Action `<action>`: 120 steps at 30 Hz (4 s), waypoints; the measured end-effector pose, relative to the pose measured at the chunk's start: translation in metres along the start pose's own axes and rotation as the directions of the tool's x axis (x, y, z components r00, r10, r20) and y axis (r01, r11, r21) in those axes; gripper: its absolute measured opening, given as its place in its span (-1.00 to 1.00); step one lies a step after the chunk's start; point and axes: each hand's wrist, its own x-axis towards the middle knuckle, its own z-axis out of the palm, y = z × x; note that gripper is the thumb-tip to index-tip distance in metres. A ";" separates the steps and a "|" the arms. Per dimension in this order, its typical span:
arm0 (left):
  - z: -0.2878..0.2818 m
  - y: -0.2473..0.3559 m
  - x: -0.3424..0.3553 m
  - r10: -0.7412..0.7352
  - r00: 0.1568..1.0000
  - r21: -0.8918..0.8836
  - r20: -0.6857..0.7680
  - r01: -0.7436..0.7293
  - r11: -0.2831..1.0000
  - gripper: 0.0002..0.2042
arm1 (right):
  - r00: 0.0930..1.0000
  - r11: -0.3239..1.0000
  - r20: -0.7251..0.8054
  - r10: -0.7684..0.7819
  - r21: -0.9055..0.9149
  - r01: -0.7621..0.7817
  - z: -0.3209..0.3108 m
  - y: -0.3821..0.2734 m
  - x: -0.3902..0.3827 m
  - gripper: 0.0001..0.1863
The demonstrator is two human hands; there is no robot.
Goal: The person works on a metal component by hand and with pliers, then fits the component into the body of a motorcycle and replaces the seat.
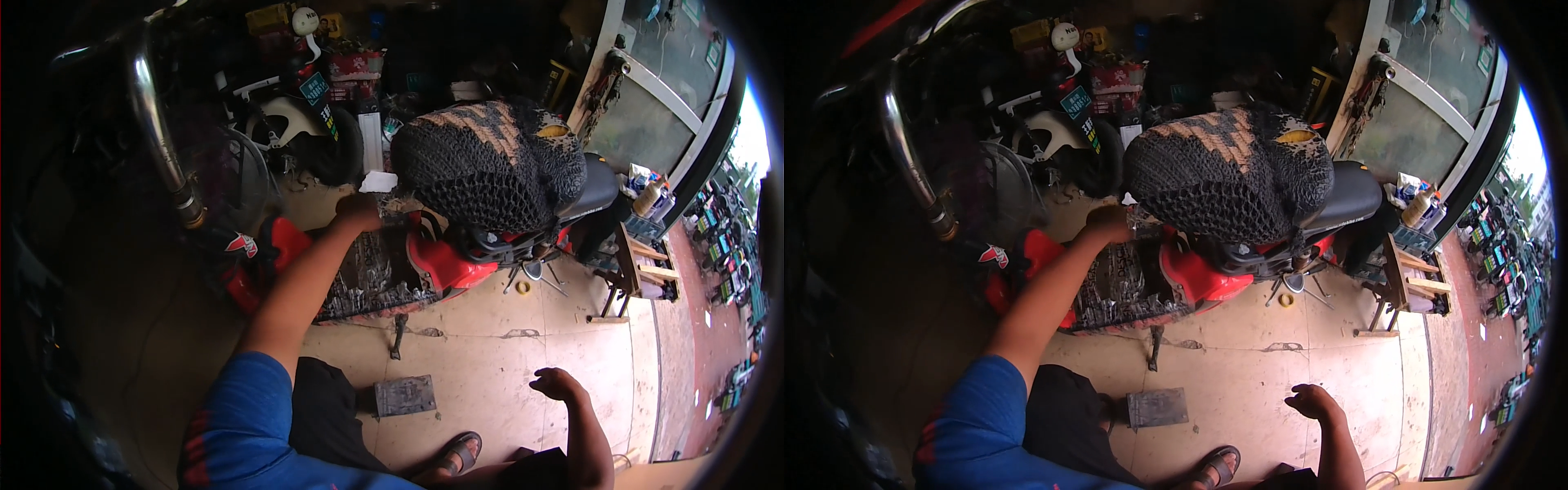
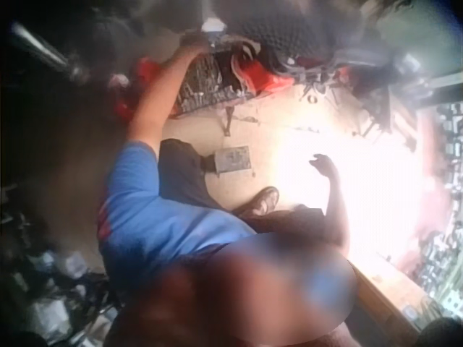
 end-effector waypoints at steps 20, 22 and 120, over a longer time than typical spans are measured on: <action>0.081 -0.044 0.016 0.714 0.690 -0.109 -0.120 -0.724 0.681 -0.46 | 0.998 0.998 0.046 -0.037 0.056 0.035 0.000 -0.021 0.030 -0.39; 0.087 -0.022 0.007 0.663 0.748 0.008 -0.035 -0.663 0.749 -0.43 | 0.998 0.998 0.049 -0.037 0.048 0.034 0.003 -0.021 0.030 -0.39; 0.019 0.032 -0.254 0.518 0.633 -0.223 0.575 -0.488 0.844 -0.31 | 0.661 0.693 -0.282 0.695 0.506 -0.513 0.203 0.087 -0.025 -0.07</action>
